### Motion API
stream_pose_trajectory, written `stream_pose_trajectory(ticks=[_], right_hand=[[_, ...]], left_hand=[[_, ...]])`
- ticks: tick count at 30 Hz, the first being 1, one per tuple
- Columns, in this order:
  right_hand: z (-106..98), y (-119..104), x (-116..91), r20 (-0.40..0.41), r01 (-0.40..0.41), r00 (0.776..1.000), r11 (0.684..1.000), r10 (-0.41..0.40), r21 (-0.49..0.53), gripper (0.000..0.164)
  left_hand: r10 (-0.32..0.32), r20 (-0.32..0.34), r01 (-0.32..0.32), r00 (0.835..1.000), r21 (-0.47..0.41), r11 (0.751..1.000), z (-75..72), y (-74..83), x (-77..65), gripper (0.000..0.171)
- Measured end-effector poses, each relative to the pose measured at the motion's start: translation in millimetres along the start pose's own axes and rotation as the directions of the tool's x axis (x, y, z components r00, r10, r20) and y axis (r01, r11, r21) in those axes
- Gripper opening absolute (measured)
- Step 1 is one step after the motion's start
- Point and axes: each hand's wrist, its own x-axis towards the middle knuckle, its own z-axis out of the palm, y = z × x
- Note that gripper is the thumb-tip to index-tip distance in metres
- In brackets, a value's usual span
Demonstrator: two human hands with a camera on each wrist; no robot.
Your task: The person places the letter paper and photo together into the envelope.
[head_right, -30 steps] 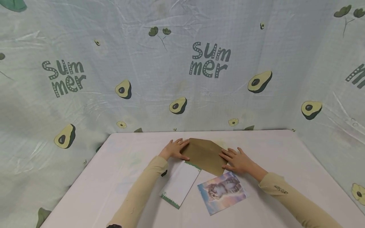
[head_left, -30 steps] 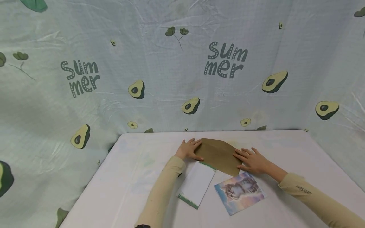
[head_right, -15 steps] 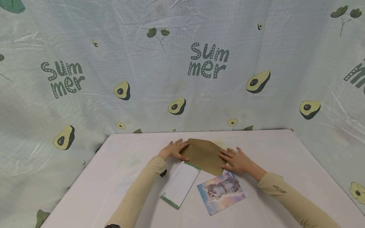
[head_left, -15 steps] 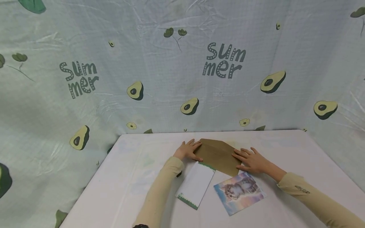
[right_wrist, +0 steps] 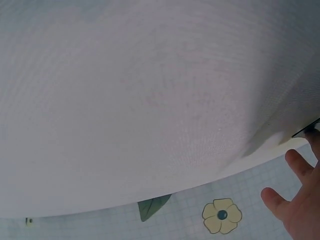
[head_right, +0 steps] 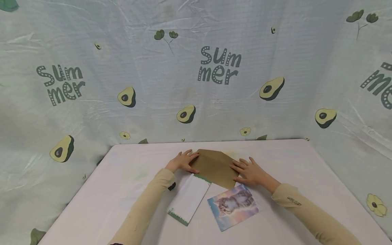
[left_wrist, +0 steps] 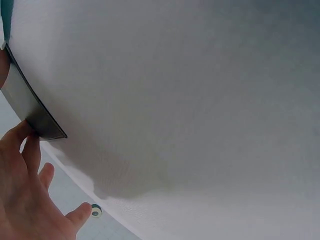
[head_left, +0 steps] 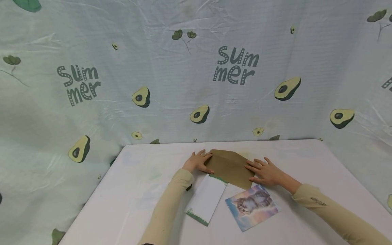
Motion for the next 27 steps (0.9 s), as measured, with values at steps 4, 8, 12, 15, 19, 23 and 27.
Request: stream_pose_trajectory(ticks=[4,8,12,15,19,23,27], right_hand=[[1,0,1,0.003,-0.002,1.0,1.0,0.002,-0.015,0.059],[1,2,-2,-0.007,-0.003,1.0,1.0,0.003,-0.014,0.058],[0,3,-5,-0.024,-0.006,1.0,1.0,0.006,0.006,0.058],[0,2,-7,-0.03,-0.01,0.999,1.0,0.011,0.024,0.056],[-6,0,-10,-0.053,-0.005,0.999,0.999,0.007,0.038,0.053],[-11,-2,-14,-0.109,0.015,0.994,0.999,-0.011,0.033,0.05],[-15,-3,-19,-0.129,0.024,0.991,0.999,-0.019,0.033,0.051]], left_hand=[[0.002,-0.007,-0.002,1.0,-0.022,1.0,1.1,-0.8,-0.4,0.086],[0.009,-0.013,-0.01,1.0,-0.052,0.999,1.7,0.6,-0.3,0.086],[0.008,-0.018,-0.009,1.0,-0.072,0.997,2.4,2.0,0.6,0.086],[-0.007,-0.017,0.005,1.0,-0.09,0.996,2.8,2.8,0.8,0.086],[-0.025,-0.015,0.023,1.0,-0.115,0.993,3.6,2.6,0.5,0.087],[-0.025,-0.022,0.022,0.999,-0.119,0.993,4.2,0.3,0.8,0.086],[-0.024,-0.034,0.02,0.999,-0.104,0.994,3.9,-2.2,0.9,0.085]])
